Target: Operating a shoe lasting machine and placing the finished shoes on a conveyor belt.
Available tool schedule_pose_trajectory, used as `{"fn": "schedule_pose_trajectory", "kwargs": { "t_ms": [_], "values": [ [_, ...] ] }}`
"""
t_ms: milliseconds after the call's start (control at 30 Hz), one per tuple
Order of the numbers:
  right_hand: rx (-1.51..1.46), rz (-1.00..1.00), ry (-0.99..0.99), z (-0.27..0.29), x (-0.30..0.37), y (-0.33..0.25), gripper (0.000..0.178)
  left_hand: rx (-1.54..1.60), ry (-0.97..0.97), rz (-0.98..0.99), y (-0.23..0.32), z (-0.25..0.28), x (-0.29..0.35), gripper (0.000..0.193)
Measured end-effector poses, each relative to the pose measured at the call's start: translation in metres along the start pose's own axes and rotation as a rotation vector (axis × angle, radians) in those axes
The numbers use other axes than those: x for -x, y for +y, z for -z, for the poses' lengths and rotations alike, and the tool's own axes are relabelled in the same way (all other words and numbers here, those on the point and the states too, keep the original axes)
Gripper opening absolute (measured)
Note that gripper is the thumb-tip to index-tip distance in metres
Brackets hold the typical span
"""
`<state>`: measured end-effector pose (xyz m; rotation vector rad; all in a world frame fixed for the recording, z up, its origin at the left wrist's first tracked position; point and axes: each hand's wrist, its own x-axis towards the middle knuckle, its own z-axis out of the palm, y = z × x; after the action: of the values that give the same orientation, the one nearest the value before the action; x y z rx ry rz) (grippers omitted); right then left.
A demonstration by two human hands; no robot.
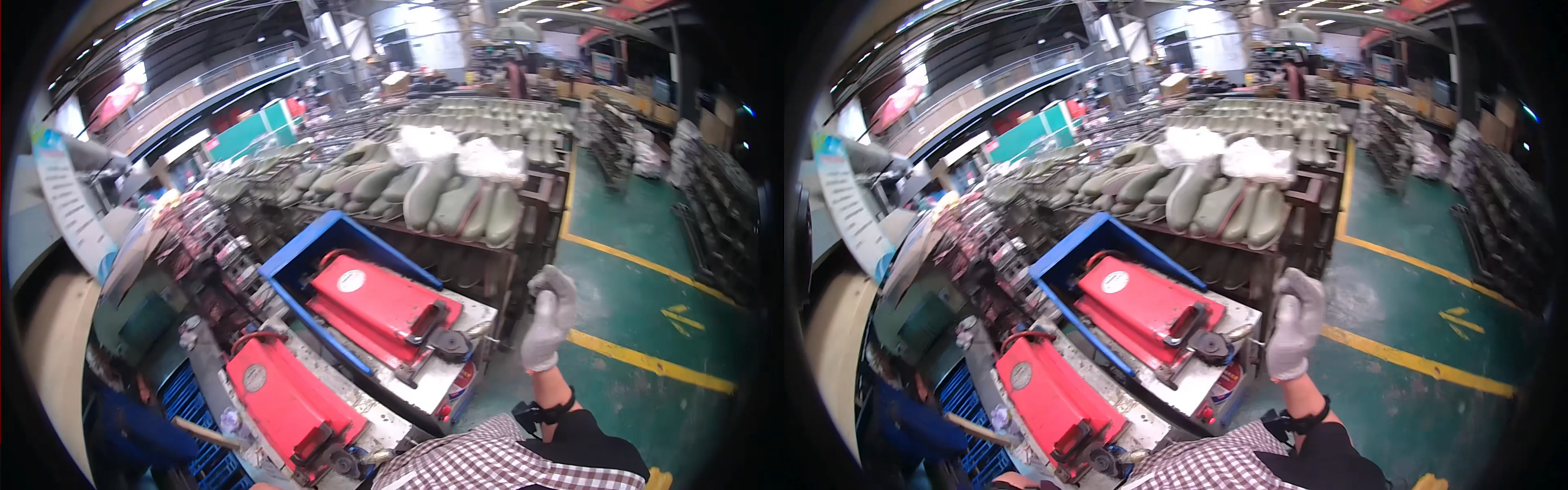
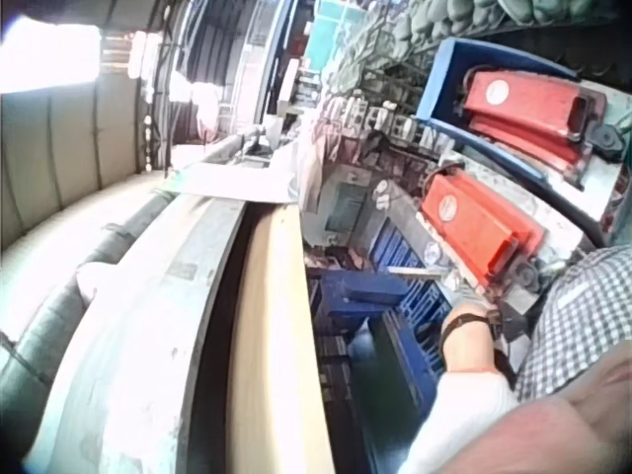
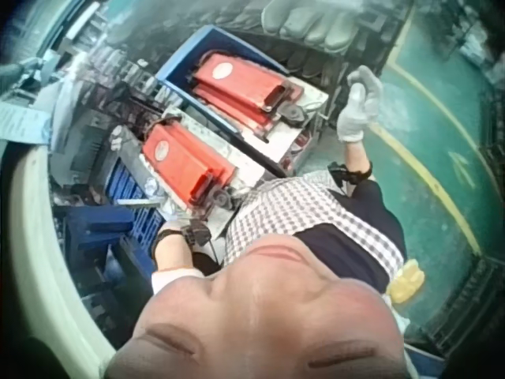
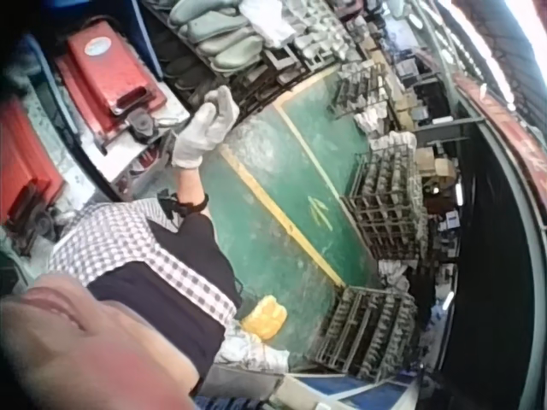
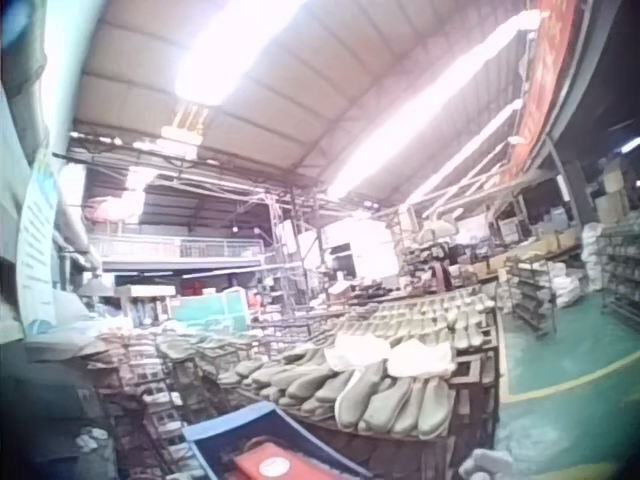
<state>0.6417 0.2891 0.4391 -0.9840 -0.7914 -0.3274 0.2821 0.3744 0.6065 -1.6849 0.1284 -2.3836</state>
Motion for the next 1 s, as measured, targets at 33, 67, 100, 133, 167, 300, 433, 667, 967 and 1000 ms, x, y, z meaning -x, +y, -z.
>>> {"fn": "schedule_pose_trajectory", "kwargs": {
  "t_ms": [33,67,100,133,167,300,433,667,967,1000],
  "values": [
    [0.012,-0.014,-0.013,0.001,-0.001,0.0,0.037,-0.04,-0.006,-0.019,0.001,0.01,-0.004,0.037],
    [-0.009,-0.029,0.018,0.008,-0.001,0.004,0.038,-0.098,-0.012,-0.042,0.009,0.021,-0.008,0.036],
    [-0.033,-0.042,0.046,0.014,-0.003,0.011,0.038,-0.16,-0.014,-0.068,0.017,0.029,-0.01,0.036],
    [-0.036,-0.091,0.056,0.018,-0.003,0.017,0.038,-0.222,-0.02,-0.093,0.026,0.036,-0.01,0.036],
    [-0.024,-0.136,0.069,0.019,-0.002,0.018,0.039,-0.275,-0.023,-0.108,0.034,0.043,-0.012,0.036],
    [-0.014,-0.177,0.031,-0.02,0.007,0.019,0.036,-0.424,-0.028,-0.156,0.057,0.059,-0.01,0.035],
    [-0.155,-0.273,-0.098,-0.05,0.027,0.052,0.034,-0.475,0.036,-0.262,0.053,0.025,0.007,0.034],
    [-0.153,-0.362,-0.296,-0.064,0.027,0.11,0.033,-0.562,-0.129,-0.312,0.076,-0.01,0.006,0.032],
    [0.868,-0.356,-0.954,0.071,0.1,0.26,0.028,-0.701,-0.69,0.394,0.037,-0.054,0.154,0.045],
    [0.665,-0.569,-0.825,0.071,0.109,0.254,0.028,-0.591,-0.817,0.452,0.019,-0.07,0.176,0.049]
  ]
}}
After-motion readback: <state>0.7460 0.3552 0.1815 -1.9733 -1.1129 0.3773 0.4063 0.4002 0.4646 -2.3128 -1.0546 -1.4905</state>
